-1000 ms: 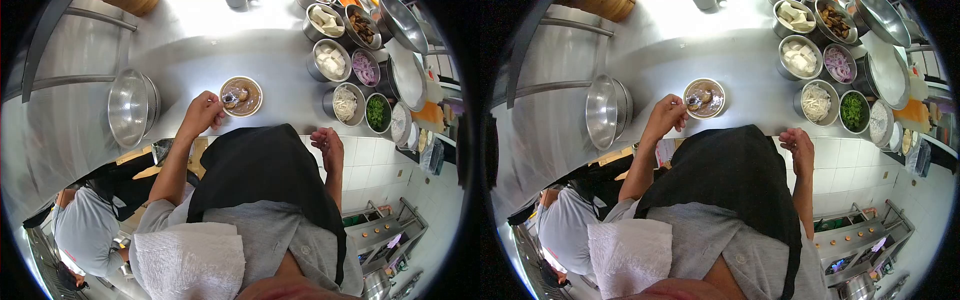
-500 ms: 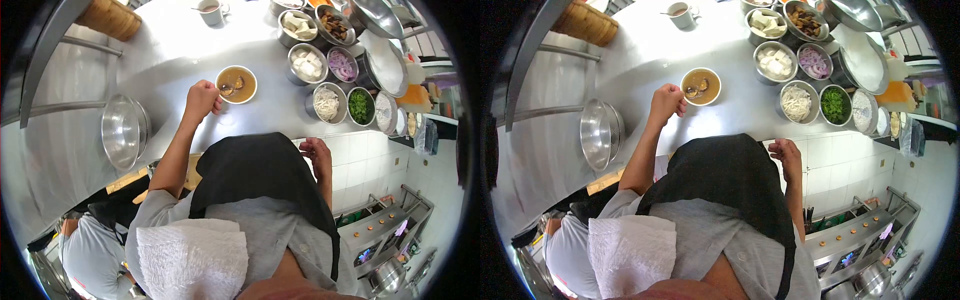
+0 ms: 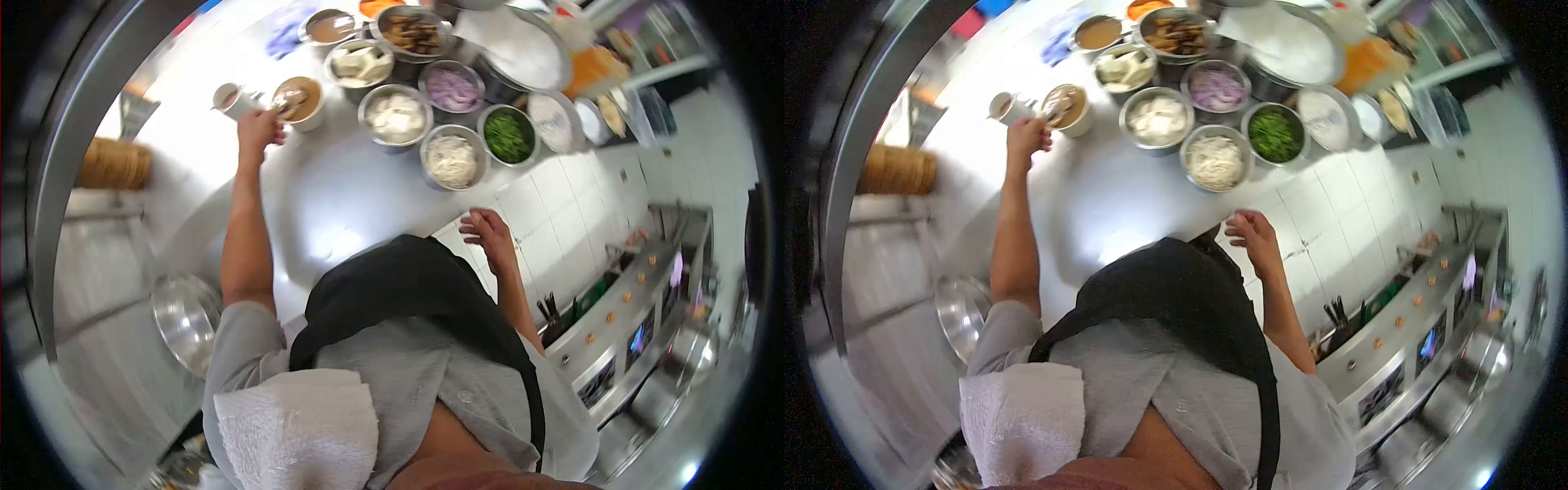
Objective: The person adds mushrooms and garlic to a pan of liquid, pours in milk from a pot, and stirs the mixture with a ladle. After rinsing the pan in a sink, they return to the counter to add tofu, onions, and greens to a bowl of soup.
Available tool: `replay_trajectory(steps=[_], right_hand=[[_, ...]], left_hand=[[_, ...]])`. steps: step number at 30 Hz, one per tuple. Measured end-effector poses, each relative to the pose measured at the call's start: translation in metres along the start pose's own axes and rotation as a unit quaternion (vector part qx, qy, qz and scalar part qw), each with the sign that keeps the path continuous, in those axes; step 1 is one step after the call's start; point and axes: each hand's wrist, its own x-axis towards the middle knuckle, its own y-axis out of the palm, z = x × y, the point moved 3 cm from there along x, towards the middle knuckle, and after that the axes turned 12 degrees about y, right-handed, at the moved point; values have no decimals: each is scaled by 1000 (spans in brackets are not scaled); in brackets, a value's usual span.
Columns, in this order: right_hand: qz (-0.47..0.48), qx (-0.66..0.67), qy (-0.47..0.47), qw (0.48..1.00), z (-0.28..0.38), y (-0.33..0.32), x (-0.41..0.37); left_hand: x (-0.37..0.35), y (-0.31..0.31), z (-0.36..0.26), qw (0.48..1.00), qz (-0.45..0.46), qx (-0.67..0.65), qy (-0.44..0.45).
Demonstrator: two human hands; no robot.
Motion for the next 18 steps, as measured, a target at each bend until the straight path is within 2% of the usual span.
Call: replay_trajectory(steps=[2,5,8,12,15,16,17,18], right_hand=[[-40,34,-29,998,11,-3,10],[-103,149,-85,980,32,-11,24],[-144,166,-125,968,51,-15,35],[-104,134,-127,977,64,-17,46],[-92,114,-109,983,66,-14,46],[-134,123,-118,976,65,-17,48],[-149,128,-115,974,63,-23,52],[-165,132,-110,971,61,-31,58]], left_hand=[[12,3,-14,999,-3,16,31],[28,6,-24,1000,-3,21,16],[41,9,-26,1000,12,7,28],[56,13,-24,998,35,37,32],[47,6,-40,978,13,201,51],[31,7,-53,963,-48,212,162],[17,14,-59,962,-40,180,200],[-10,35,-77,973,15,150,173]])
